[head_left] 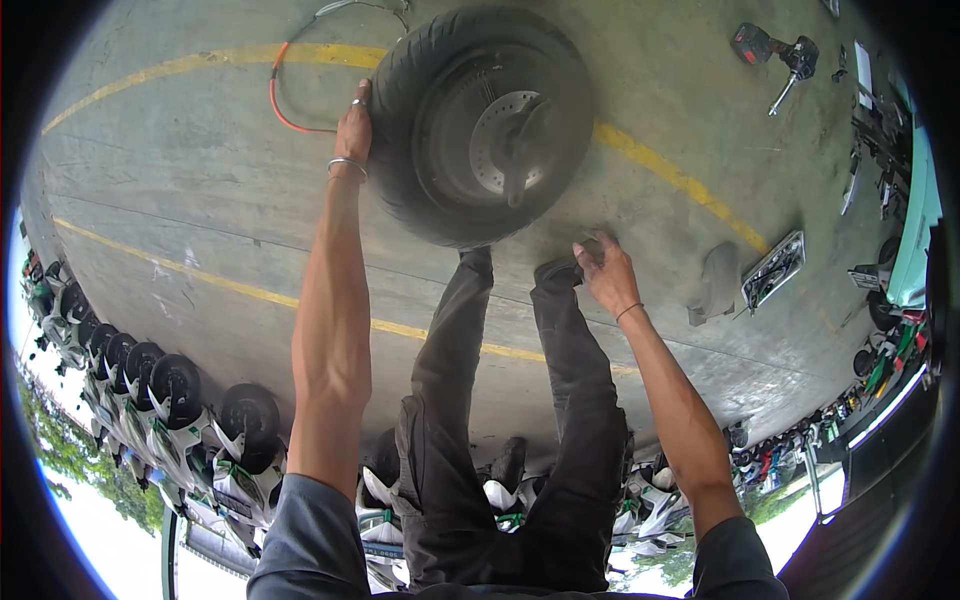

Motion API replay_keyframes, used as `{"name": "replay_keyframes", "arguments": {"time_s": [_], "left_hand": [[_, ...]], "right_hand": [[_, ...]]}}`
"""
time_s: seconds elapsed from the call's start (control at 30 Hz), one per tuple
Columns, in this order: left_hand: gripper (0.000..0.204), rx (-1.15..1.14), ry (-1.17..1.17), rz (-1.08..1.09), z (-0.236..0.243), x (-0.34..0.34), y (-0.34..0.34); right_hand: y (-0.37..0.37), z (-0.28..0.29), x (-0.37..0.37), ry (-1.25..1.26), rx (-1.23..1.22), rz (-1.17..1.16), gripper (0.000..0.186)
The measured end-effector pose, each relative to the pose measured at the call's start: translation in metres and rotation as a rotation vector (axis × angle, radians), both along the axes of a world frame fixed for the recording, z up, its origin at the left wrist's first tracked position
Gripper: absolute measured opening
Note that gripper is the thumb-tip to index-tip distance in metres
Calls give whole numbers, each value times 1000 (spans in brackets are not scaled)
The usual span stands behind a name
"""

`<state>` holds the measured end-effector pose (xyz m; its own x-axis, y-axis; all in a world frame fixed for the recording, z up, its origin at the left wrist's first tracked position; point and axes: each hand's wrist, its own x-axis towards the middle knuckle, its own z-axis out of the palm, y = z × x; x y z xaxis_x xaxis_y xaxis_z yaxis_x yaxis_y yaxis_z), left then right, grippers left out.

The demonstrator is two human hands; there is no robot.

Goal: The person unplugs connectors from the internal battery and wiring of an electric scooter, removes the rear hub motor wheel, and selects tools from a tray to begin further disassembly.

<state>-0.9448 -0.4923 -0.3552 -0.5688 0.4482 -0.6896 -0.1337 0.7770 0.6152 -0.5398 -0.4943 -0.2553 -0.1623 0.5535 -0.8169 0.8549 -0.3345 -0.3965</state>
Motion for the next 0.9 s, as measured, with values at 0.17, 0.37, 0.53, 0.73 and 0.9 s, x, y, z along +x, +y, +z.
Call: {"name": "replay_keyframes", "arguments": {"time_s": [0.17, 0.37, 0.53, 0.73, 0.9], "left_hand": [[78, -45, -75, 85, -13, 8, -15], [91, -141, 187, -153, -16, 25, -14], [88, -188, 307, -208, -22, 19, -7], [83, -348, 416, -136, -24, 54, -4], [80, -215, 564, -164, -25, 45, -17]], "right_hand": [[30, 2, -4, -50, -5, -68, 38], [73, 10, -63, -20, 10, 67, 38], [123, -14, -94, 37, 87, 250, 40], [174, -81, -94, 4, 60, 551, 46], [195, -102, -114, 88, 51, 709, 49]]}}
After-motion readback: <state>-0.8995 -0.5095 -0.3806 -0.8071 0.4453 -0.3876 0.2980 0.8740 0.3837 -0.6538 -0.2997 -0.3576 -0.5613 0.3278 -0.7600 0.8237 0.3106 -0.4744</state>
